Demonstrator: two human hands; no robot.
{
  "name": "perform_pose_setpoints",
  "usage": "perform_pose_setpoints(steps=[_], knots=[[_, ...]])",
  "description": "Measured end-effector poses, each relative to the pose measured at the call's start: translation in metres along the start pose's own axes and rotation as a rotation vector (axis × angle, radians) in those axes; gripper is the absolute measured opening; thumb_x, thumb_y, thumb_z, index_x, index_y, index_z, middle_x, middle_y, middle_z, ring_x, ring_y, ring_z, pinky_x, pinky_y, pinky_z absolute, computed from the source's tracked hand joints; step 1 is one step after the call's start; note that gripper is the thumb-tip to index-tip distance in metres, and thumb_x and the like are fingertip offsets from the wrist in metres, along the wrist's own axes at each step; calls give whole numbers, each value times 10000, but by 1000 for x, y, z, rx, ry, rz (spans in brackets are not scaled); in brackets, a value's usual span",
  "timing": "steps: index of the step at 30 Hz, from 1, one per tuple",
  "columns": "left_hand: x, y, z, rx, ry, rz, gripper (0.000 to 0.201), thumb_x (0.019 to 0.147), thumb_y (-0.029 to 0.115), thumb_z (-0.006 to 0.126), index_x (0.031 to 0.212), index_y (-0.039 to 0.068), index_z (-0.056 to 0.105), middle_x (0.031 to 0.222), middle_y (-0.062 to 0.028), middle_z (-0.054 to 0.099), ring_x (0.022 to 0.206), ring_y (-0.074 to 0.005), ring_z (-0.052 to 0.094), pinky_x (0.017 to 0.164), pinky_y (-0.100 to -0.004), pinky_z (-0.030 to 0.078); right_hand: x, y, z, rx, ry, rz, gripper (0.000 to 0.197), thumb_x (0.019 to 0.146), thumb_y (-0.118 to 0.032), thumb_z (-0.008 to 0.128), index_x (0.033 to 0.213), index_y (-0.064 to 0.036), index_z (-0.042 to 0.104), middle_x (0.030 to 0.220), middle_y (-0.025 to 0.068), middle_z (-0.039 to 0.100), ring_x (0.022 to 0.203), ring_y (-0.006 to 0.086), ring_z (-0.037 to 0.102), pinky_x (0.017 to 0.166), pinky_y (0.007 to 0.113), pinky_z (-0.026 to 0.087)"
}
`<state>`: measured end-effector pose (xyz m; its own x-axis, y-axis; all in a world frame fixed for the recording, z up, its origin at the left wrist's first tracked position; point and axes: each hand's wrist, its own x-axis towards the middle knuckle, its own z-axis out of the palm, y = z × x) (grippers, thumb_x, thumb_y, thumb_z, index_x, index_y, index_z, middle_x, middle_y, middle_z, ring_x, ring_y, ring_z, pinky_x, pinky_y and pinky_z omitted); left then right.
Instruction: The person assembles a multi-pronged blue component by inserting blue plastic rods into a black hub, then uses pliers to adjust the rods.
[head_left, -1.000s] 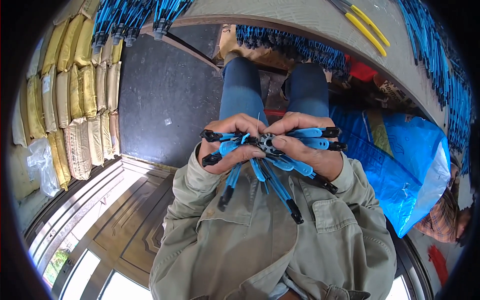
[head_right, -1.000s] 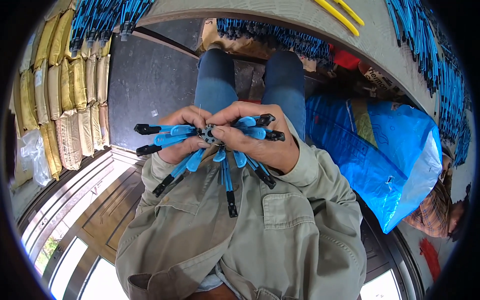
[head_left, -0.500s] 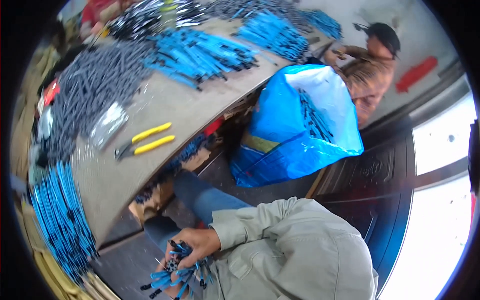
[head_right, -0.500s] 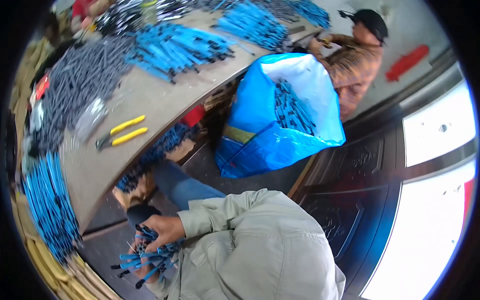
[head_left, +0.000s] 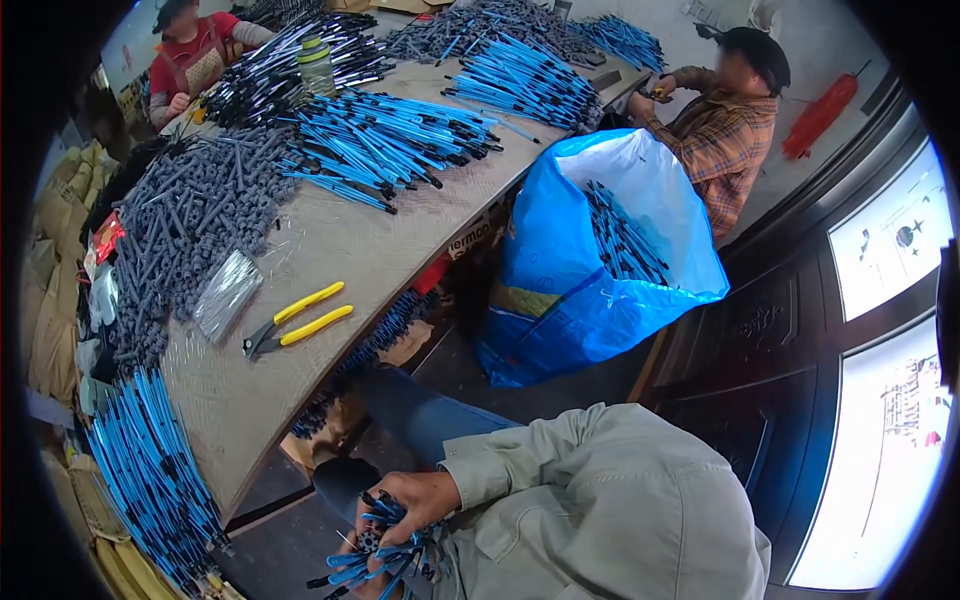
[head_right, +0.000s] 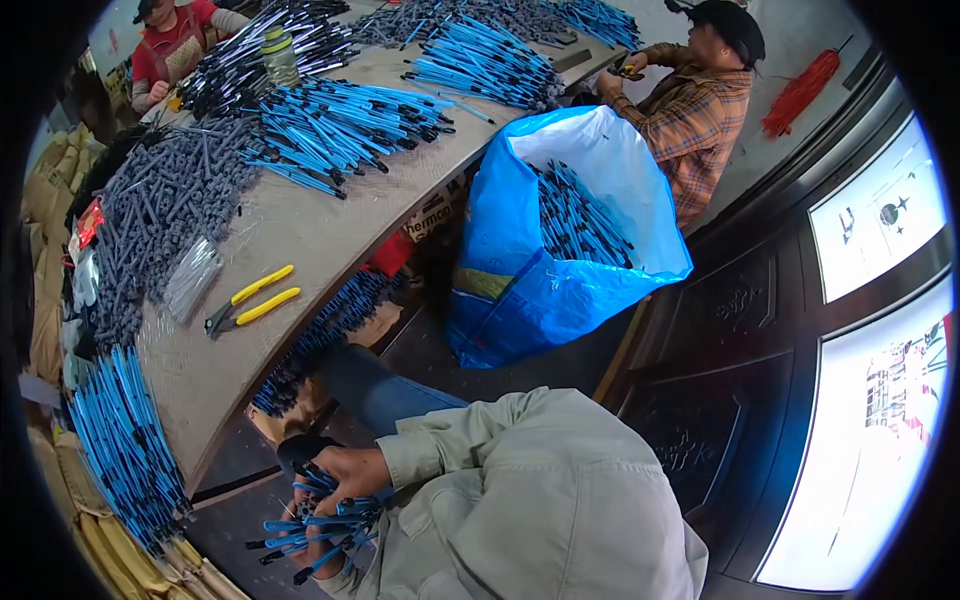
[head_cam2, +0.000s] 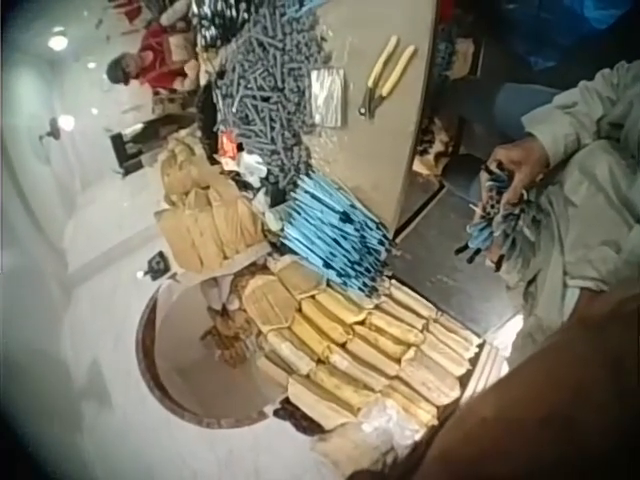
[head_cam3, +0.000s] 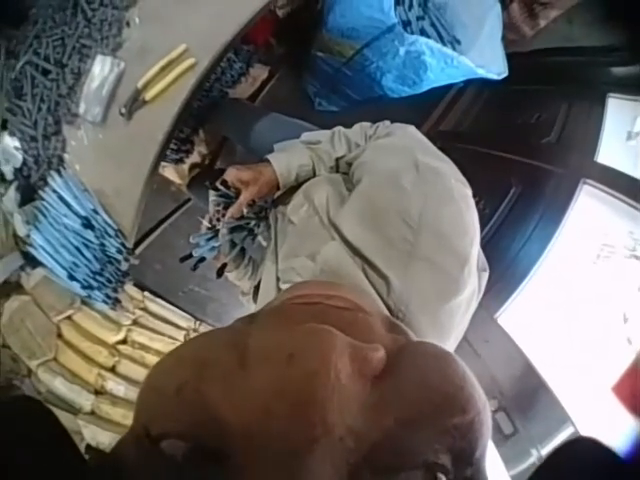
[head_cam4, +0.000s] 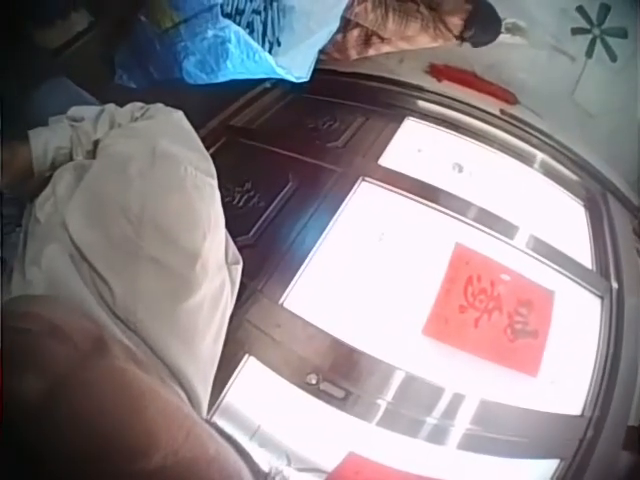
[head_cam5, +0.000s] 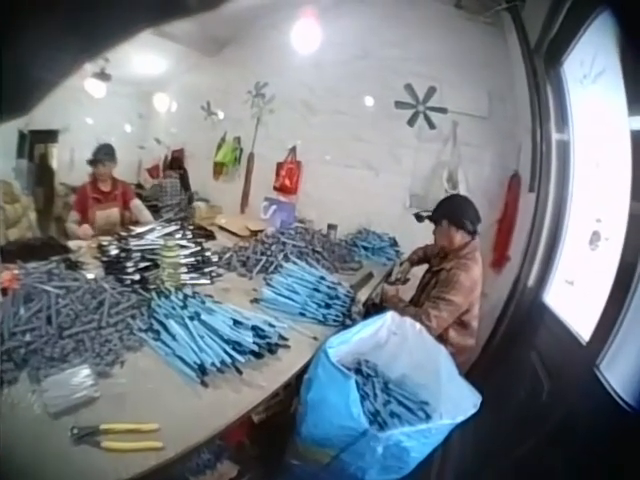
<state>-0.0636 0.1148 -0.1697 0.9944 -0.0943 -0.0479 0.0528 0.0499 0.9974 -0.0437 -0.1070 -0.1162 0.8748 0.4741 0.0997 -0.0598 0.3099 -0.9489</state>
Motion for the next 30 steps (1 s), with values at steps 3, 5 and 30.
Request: perform_pose_setpoints(steps=[3,5,30], knots=[[0,1,-2,-20,-33,24,581,679,274,750,1101,-54,524,977,-150,591,844,-217,580,768,-349,487,-1,2,6,-2,10,-16,345,734,-193,742,969,20,608,830,59,608,784,112,549,694,276,461],[-2,12,10,-38,-48,49,575,681,274,751,1095,-54,526,977,-150,592,845,-215,580,765,-346,488,-5,2,7,15,-22,18,350,756,-197,722,1008,9,589,897,62,610,832,114,552,738,281,459],[-4,36,27,-25,93,-79,464,744,291,707,1019,-43,539,852,-109,579,718,-168,557,657,-281,477,-2,-7,-2,-71,50,-47,532,708,-211,747,1082,6,438,936,91,491,839,165,496,735,303,435]])
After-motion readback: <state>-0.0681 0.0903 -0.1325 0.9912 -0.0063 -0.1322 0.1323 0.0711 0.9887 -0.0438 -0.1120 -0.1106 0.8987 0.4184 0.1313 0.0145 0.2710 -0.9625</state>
